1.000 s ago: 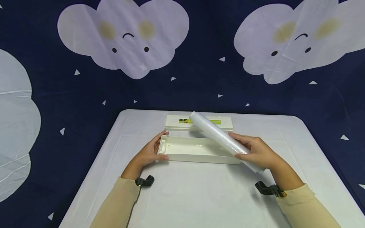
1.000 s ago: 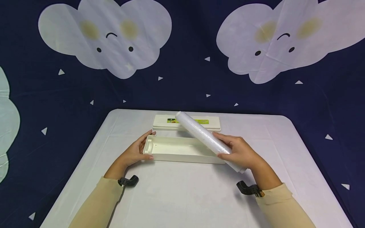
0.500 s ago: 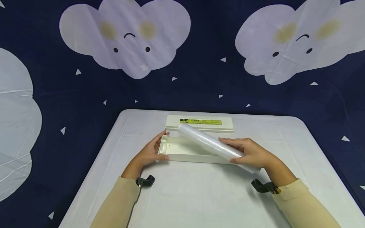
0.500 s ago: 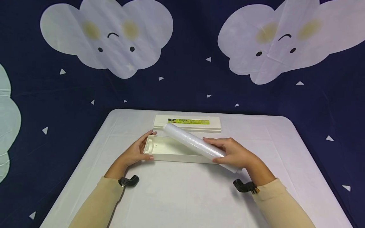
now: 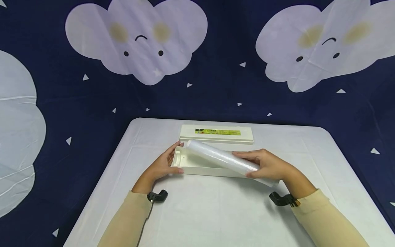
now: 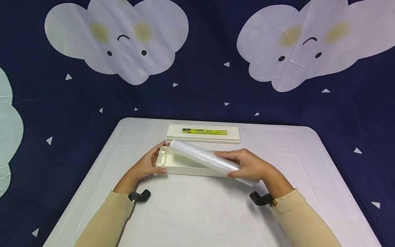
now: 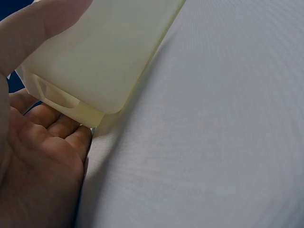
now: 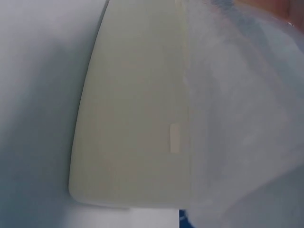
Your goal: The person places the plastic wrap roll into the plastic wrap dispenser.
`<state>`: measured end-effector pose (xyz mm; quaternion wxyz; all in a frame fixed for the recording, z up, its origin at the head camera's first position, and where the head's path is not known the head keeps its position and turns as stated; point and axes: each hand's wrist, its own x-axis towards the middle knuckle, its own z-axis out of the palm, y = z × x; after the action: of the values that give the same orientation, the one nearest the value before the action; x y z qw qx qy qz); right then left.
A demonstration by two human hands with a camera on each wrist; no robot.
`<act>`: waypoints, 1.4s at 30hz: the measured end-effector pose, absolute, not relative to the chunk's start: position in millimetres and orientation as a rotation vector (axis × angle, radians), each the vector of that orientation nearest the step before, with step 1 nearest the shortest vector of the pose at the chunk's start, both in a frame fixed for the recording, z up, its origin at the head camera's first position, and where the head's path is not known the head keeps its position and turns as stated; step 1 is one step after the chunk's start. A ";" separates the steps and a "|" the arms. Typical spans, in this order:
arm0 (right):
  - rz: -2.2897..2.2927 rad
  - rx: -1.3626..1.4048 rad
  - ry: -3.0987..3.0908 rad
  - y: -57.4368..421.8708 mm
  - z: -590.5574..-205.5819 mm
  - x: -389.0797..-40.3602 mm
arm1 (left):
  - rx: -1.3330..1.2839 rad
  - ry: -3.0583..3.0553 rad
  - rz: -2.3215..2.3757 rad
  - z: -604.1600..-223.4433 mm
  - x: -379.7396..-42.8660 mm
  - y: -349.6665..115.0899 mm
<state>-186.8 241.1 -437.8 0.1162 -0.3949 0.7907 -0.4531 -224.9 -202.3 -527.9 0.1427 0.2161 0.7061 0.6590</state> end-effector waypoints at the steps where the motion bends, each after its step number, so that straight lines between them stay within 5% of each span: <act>1: -1.321 -1.156 2.310 240.0 -437.3 -187.6 | 0.626 2.037 1.901 -527.3 -224.6 -202.5; 42: -1.215 -1.181 1.958 213.0 -424.5 -235.2 | 0.688 2.055 1.890 -530.7 -226.9 -205.1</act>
<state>-235.2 213.0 -424.5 0.2726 -0.4389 0.7275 -0.4515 -226.9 -205.1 -530.7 0.1326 0.2372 0.7084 0.6514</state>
